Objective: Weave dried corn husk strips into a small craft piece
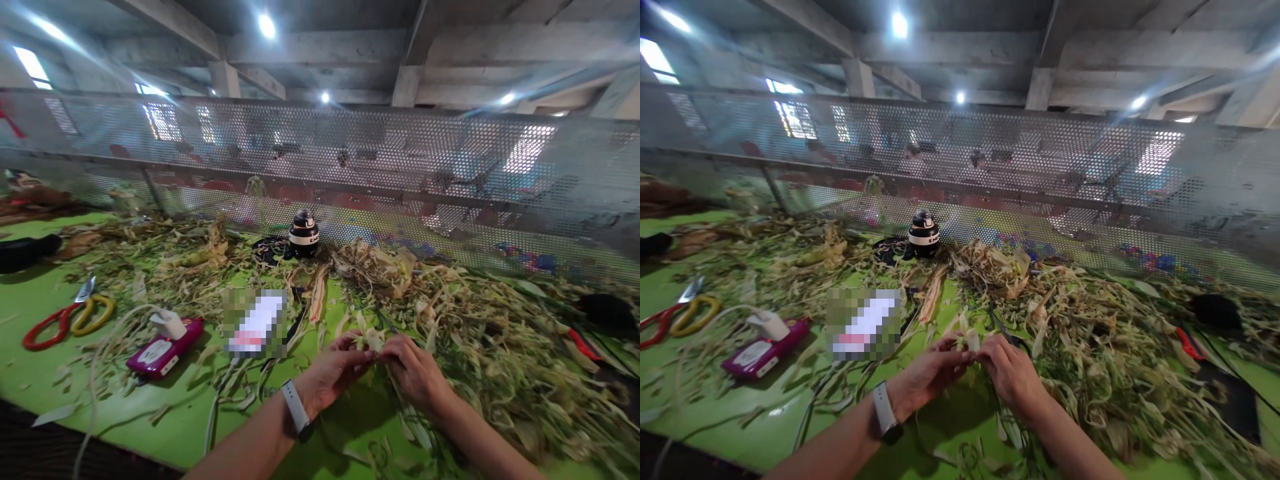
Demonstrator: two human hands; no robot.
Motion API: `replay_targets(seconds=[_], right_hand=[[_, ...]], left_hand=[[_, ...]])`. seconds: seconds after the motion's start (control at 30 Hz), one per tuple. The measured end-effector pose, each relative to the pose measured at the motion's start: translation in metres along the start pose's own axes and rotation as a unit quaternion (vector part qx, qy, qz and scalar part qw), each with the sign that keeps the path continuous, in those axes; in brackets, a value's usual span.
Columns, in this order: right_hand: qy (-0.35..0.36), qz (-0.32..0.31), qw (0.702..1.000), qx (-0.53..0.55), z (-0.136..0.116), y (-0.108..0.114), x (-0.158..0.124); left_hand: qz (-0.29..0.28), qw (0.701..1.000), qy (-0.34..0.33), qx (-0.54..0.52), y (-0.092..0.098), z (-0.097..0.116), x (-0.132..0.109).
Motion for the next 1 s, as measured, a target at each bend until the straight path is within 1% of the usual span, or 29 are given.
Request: replay_targets(seconds=[0.1,0.17,0.27,0.37,0.57,0.67,0.8,0.9,1.0], right_hand=[[-0.047,0.024,0.999,0.013,0.000,-0.002,-0.001],[-0.089,0.031,0.995,0.027,0.001,-0.004,-0.002],[-0.143,0.031,0.988,0.039,0.001,-0.006,-0.003],[-0.172,0.023,0.984,0.046,0.000,-0.006,-0.003],[-0.201,0.009,0.977,0.070,0.000,-0.005,-0.001],[-0.209,0.002,0.974,0.091,0.002,-0.006,-0.001],[-0.231,-0.013,0.966,0.114,0.003,-0.007,-0.002],[-0.281,-0.013,0.948,0.150,0.003,-0.007,-0.003],[-0.333,-0.029,0.919,0.211,0.005,-0.006,-0.004]], left_hand=[[-0.001,0.999,-0.026,0.022,0.001,-0.001,0.001],[-0.008,0.997,-0.061,0.044,0.001,0.000,0.000],[-0.022,0.989,-0.120,0.087,-0.002,0.002,-0.002],[-0.029,0.980,-0.150,0.126,-0.006,0.004,-0.005],[-0.021,0.976,-0.141,0.164,-0.011,0.005,-0.009],[-0.021,0.972,-0.153,0.178,-0.012,0.005,-0.009],[-0.010,0.963,-0.166,0.212,-0.009,0.005,-0.008],[-0.015,0.955,-0.169,0.242,-0.005,0.004,-0.005],[-0.044,0.952,-0.169,0.250,-0.004,0.003,-0.003]])
Point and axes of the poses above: each hand's wrist, its own x-axis towards the middle knuckle, its own y-axis out of the back of the hand, z = x × y, the point moved 3 cm from there along x, towards the middle knuckle
